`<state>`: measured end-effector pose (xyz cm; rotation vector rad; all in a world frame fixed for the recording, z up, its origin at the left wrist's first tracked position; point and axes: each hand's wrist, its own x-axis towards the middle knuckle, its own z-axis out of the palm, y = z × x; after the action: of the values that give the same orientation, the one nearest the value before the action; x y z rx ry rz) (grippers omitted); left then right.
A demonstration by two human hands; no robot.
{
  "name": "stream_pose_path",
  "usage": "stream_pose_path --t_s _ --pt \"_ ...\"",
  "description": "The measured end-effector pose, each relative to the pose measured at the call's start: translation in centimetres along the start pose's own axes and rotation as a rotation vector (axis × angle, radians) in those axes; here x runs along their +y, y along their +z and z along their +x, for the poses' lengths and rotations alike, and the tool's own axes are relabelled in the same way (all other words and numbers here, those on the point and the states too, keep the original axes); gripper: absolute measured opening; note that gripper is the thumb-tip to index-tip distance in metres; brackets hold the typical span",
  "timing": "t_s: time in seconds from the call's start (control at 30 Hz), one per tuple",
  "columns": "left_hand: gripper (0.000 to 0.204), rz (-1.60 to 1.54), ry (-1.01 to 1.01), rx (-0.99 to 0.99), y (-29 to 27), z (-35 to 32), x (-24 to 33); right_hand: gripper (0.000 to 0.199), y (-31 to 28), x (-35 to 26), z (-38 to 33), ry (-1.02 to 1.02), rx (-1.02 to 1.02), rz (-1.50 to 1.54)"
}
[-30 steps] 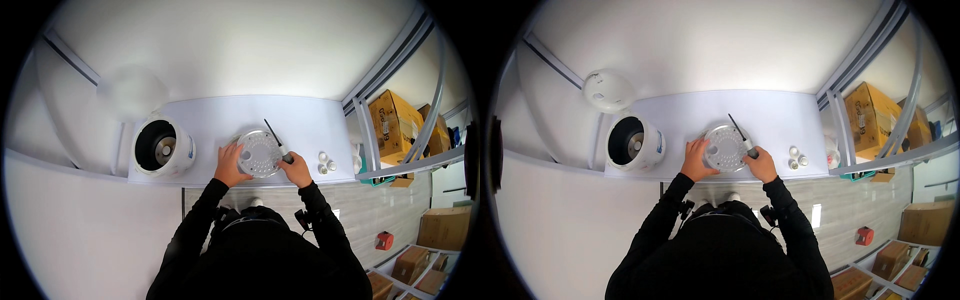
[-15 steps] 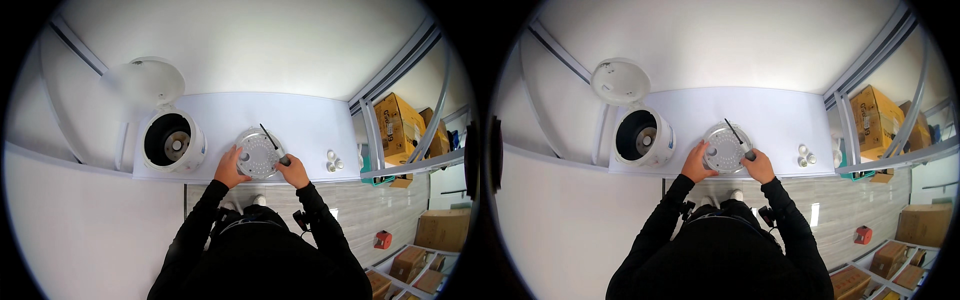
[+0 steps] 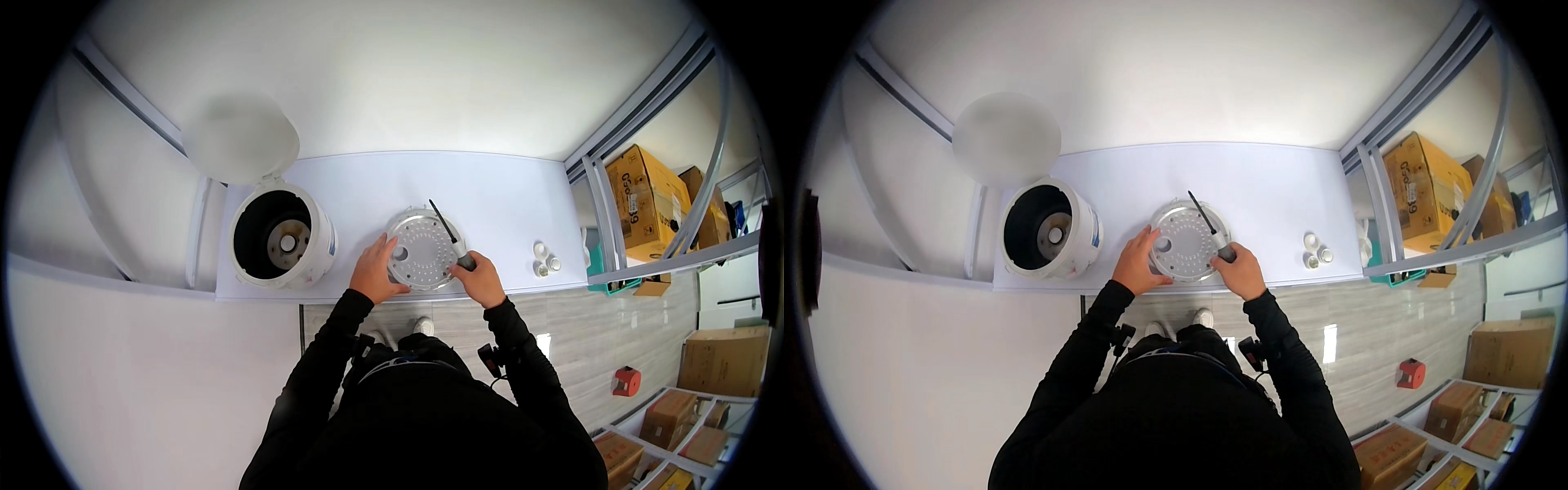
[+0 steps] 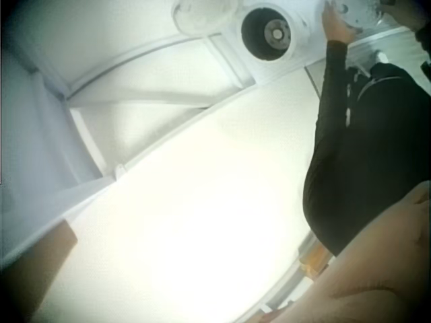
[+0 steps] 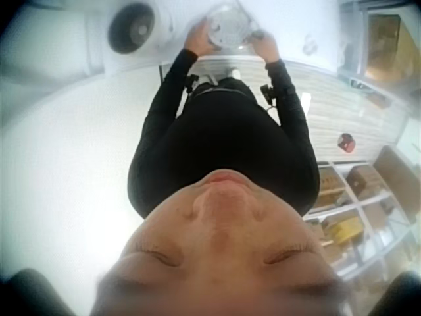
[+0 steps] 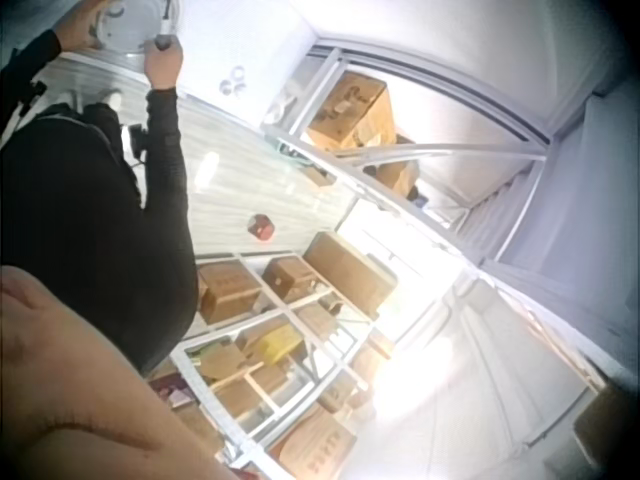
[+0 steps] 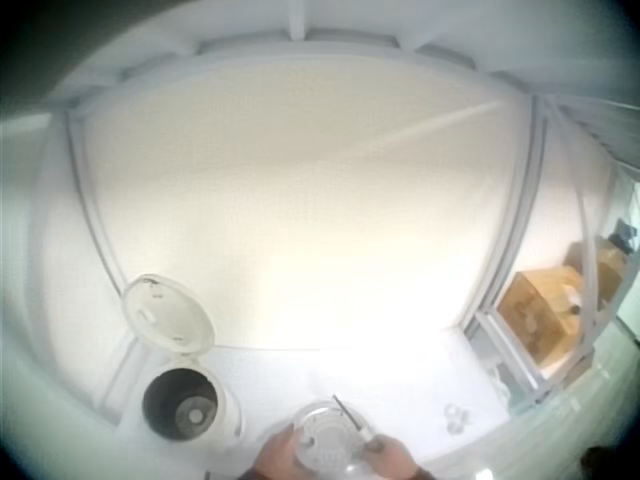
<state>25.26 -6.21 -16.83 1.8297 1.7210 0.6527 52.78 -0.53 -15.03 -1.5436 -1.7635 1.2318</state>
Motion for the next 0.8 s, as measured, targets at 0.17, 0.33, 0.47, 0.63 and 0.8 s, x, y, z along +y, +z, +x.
stream_pose_path --t_s 0.17,0.33,0.47,0.63,0.8 --pt "0.117 0.004 0.017 0.021 0.2 0.2 -0.3 0.032 -0.3 -0.5 0.1 0.026 0.000 0.039" --pt "0.116 0.062 0.010 0.006 0.1 0.5 0.0 0.032 -0.2 0.6 0.6 0.013 0.011 0.016" --pt "0.116 0.094 0.014 -0.007 0.0 0.7 -0.1 0.032 0.0 0.9 0.5 0.015 0.002 0.020" --pt "0.117 0.111 0.013 -0.017 0.2 1.0 -0.3 0.033 0.2 1.0 0.5 0.017 0.004 0.008" --pt "0.121 0.108 0.010 -0.029 0.3 1.1 -0.4 0.035 0.0 -0.1 0.2 0.024 0.012 -0.041"
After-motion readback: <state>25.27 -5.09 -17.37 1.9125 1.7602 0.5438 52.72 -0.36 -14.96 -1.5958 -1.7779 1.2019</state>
